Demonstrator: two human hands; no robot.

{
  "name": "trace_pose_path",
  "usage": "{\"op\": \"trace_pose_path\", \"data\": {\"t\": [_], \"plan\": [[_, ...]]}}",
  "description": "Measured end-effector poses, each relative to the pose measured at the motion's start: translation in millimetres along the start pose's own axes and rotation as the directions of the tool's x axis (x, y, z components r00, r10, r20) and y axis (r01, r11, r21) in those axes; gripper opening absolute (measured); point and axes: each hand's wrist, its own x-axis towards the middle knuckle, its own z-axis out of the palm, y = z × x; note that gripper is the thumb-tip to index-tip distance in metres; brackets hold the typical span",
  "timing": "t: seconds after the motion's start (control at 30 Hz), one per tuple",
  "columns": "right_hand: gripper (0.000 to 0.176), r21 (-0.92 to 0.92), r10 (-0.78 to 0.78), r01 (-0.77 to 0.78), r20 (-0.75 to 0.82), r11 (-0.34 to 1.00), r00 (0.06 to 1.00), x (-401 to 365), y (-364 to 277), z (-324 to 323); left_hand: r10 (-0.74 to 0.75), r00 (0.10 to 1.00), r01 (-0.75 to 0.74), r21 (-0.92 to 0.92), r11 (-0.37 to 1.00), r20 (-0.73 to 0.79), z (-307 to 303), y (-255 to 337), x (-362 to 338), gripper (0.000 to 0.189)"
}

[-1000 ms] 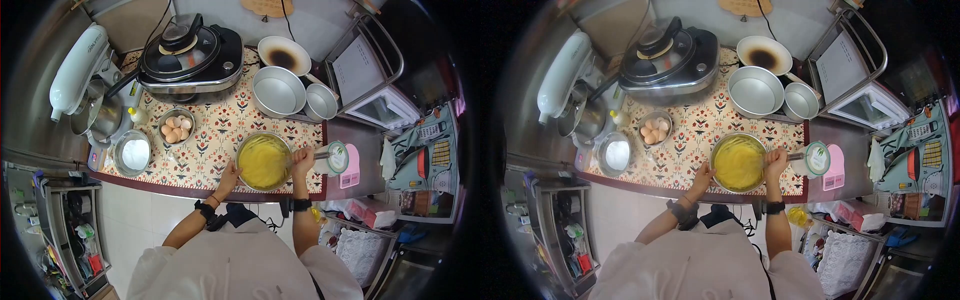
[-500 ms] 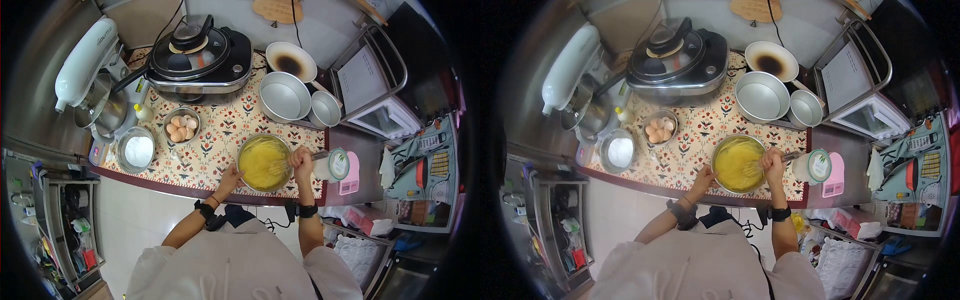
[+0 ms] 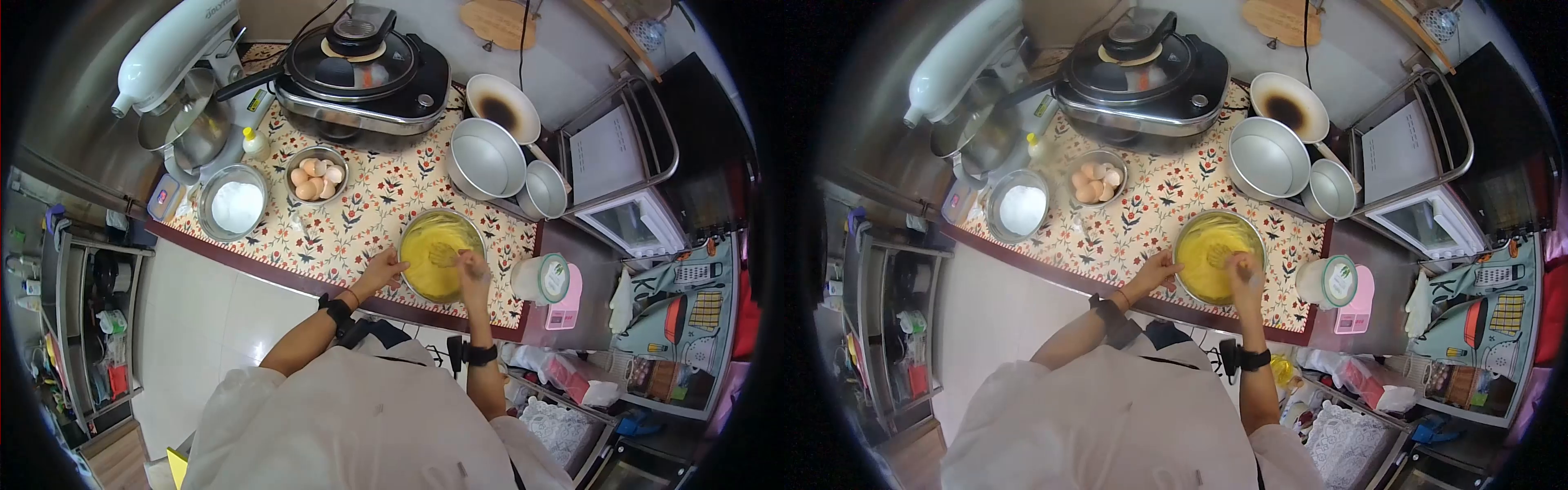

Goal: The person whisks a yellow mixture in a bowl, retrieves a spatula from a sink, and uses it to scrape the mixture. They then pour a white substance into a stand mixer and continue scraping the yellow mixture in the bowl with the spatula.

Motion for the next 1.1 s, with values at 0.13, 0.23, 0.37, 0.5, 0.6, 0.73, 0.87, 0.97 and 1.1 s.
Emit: {"op": "trace_pose_path", "data": {"t": [0.13, 0.23, 0.37, 0.5, 0.6, 0.73, 0.87, 0.97, 1.1], "plan": [[0.012, 0.003, 0.480, -0.484, 0.126, 0.875, 0.868, -32, -24, -25, -0.042, 0.999, 0.041, 0.042, 0.998, 0.029, -3, 2, -2, 0.026], [0.019, 0.135, 0.487, -0.497, 0.101, 0.857, 0.868, -27, -37, -48, -0.011, 1.000, 0.010, -0.065, 0.998, -0.017, 4, 1, 1, 0.027], [0.023, 0.295, 0.351, -0.324, -0.040, 0.899, 0.936, -11, -82, -77, -0.047, 0.999, 0.046, -0.064, 0.997, -0.005, 5, 6, -2, 0.025], [0.021, 0.348, 0.230, -0.159, -0.173, 0.924, 0.958, -5, -120, -95, -0.086, 0.996, 0.087, -0.123, 0.989, 0.011, 7, 13, -5, 0.025], [0.021, 0.352, 0.253, -0.189, -0.147, 0.917, 0.956, -5, -109, -81, -0.089, 0.996, 0.089, -0.163, 0.983, 0.005, 10, 18, -9, 0.025], [0.020, 0.168, 0.281, -0.304, 0.150, 0.938, 0.948, -21, -13, -29, -0.074, 0.997, 0.072, -0.171, 0.983, -0.004, 11, 17, -12, 0.024], [0.020, 0.264, 0.346, -0.386, 0.189, 0.884, 0.919, 9, -40, -36, 0.016, 0.996, -0.022, -0.074, 0.997, -0.088, 12, 5, -6, 0.024], [0.020, 0.254, 0.304, -0.317, 0.090, 0.914, 0.949, 34, -111, -78, 0.022, 0.995, -0.032, -0.092, 0.995, -0.100, 12, 2, -7, 0.025], [0.019, 0.180, 0.296, -0.353, 0.281, 0.918, 0.913, 29, -95, -75, 0.026, 0.994, -0.038, -0.118, 0.992, -0.106, 15, 4, -7, 0.024]]}}
